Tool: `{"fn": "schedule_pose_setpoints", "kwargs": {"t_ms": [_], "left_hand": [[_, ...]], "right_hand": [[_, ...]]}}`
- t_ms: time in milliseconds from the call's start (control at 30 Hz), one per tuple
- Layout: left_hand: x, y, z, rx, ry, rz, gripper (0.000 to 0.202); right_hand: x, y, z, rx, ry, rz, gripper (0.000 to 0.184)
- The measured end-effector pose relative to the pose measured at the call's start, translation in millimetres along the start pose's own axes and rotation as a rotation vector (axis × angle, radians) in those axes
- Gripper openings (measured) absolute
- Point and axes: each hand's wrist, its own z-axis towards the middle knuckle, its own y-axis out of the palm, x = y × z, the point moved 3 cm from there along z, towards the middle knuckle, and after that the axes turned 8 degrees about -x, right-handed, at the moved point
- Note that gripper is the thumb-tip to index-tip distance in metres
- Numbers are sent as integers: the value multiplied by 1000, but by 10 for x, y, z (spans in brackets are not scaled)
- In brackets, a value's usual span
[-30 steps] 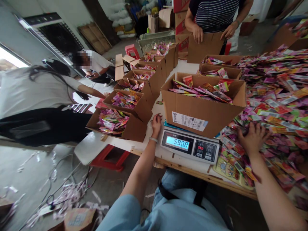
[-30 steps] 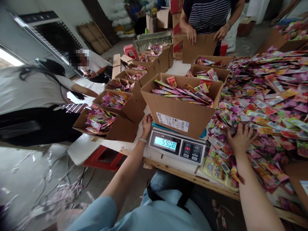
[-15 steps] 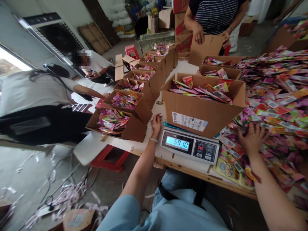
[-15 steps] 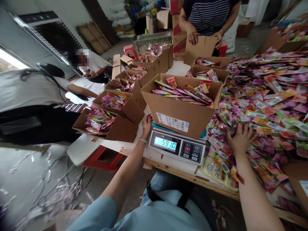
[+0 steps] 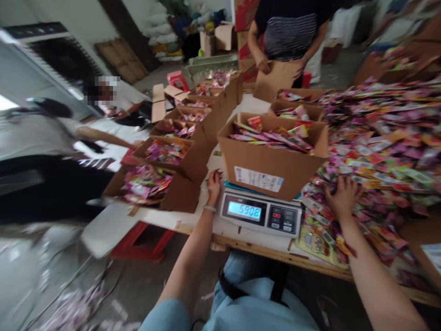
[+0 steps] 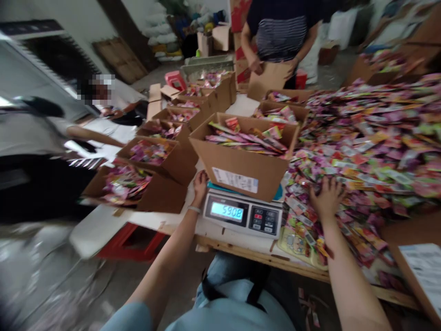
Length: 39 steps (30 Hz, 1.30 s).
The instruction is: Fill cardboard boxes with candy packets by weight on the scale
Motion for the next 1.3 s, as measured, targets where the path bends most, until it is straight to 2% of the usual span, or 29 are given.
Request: {"fn": "schedule_pose_setpoints", "kwargs": {"t_ms": [100, 200, 300, 467, 667, 1000, 1300], "left_hand": [[224, -22, 23, 133, -94, -46, 13], [288, -31, 176, 184, -142, -84, 8], [244, -23, 289, 190, -159, -88, 9], [128, -39, 301, 198, -166, -43, 18], [90, -46, 354, 218, -154, -7, 16], [26, -75, 324, 182, -124, 8, 25], [-59, -75, 357, 194, -103, -4, 22]], "right_hand": [[-147, -95, 28, -39, -37, 0, 75], [-199, -74, 171, 34, -16, -55, 69], [-170, 2, 250, 84, -2, -76, 68], [-158, 76, 191, 97, -18, -55, 68], [-155, 103, 201, 109, -23, -39, 68], [-109, 162, 184, 104, -33, -10, 70], [-107, 170, 179, 120, -36, -19, 71]]}}
